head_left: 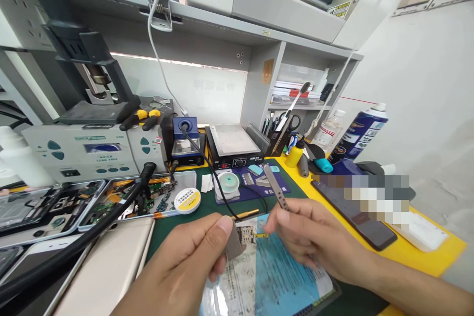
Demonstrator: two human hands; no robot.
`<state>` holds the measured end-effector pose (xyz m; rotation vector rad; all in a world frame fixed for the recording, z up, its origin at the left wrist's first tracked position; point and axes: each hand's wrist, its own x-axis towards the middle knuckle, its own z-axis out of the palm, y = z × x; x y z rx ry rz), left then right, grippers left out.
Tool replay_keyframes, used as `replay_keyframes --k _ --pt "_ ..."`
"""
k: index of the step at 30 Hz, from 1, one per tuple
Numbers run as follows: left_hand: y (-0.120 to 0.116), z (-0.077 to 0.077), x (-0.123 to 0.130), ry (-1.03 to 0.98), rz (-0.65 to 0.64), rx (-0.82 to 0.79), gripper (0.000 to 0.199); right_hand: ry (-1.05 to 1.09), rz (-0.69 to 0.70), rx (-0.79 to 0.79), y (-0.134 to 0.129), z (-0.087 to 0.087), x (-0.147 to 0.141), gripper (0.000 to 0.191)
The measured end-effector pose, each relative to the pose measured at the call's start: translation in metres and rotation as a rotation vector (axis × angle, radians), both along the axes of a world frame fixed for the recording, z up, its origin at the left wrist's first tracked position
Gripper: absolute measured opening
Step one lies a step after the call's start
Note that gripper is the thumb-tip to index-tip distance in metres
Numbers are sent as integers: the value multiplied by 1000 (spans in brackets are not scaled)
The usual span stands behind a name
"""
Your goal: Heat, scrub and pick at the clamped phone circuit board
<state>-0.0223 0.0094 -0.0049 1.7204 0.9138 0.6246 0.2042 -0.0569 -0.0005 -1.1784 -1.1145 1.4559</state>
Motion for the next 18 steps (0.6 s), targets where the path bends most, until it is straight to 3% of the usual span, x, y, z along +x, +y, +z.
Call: replay_keyframes --k 3,7,11,18 --pt "6 -8 -3 -15 -62 -90 59 122 -91 27 2 1 -2 36" --pt "9 -14 -6 -2 -66 -135 55 82 -187 143 3 2 -4 41" --pt "11 -20 -9 41 -71 -169 54 105 -173 171 2 -1 -3 43" --pt "11 -21 -10 25 -76 -3 55 -93 -194 330 -6 -10 2 48"
